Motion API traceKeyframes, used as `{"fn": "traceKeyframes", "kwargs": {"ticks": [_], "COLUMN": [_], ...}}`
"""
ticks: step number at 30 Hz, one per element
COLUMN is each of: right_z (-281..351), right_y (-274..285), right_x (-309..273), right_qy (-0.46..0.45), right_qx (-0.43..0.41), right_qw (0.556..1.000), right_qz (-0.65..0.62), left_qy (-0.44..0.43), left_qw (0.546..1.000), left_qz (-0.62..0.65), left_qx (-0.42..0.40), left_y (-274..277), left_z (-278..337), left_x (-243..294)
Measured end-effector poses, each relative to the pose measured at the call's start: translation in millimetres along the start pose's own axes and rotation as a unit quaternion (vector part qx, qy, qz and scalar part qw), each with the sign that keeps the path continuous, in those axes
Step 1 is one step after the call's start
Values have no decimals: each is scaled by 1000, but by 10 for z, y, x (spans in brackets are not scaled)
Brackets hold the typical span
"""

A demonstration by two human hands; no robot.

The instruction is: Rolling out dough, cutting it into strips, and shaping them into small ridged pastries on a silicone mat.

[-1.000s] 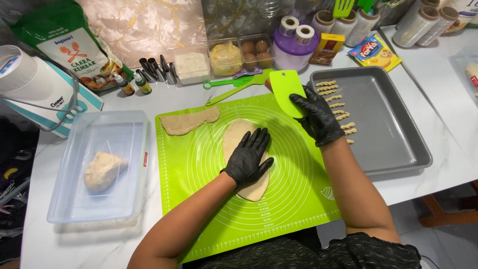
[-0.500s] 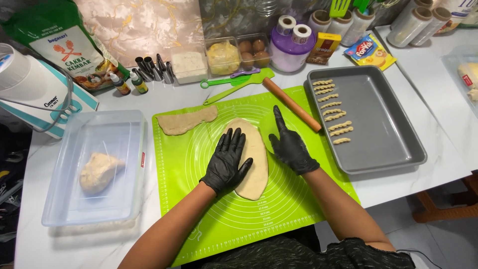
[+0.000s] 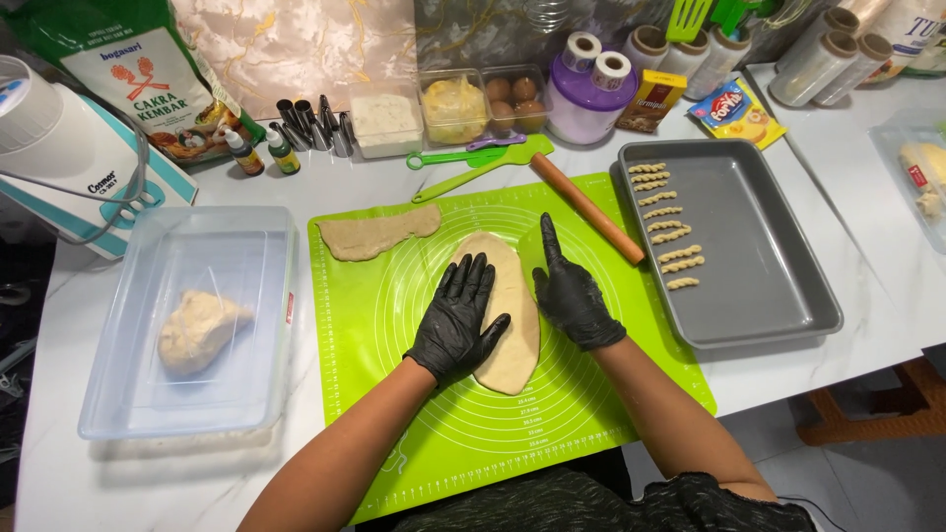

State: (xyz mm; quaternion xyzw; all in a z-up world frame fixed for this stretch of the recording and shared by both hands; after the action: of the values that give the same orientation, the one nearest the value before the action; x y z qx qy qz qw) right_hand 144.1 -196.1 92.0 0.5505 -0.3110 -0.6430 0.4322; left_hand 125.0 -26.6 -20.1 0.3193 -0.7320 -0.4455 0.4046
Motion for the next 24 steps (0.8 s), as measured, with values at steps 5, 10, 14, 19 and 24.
{"fn": "traceKeyframes", "kwargs": {"ticks": [5, 10, 14, 19, 24], "right_z": [-81, -182, -379, -532, -279], "right_y": [-164, -437, -544, -334, -213], "right_x": [86, 188, 252, 182, 79], "right_qy": [27, 135, 176, 134, 79], "right_qx": [19, 118, 166, 85, -17], "right_qw": [998, 967, 927, 976, 989], "right_qz": [44, 179, 288, 152, 125], "left_qy": [-1, -3, -3, -7, -7], "left_qw": [1000, 1000, 1000, 1000, 1000], "left_qz": [-3, -12, -9, -19, -4], "left_qx": [-1, 3, 1, -1, 11], "left_y": [-24, -44, -50, -17, -50], "left_z": [-5, -10, -5, 0, 3], "left_x": [-16, -20, -18, 3, -18]}}
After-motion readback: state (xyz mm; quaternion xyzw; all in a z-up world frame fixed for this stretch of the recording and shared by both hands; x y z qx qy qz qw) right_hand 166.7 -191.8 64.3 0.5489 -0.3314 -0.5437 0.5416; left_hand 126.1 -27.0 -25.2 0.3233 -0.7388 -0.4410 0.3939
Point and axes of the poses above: each hand's wrist, its own z-axis away from the middle knuckle, its own y-axis out of the back of the hand, x = y × z, the point moved 2 cm from there along -z, towards the middle knuckle, and after that the axes turned 3 degrees about y, right-handed, at the moved point
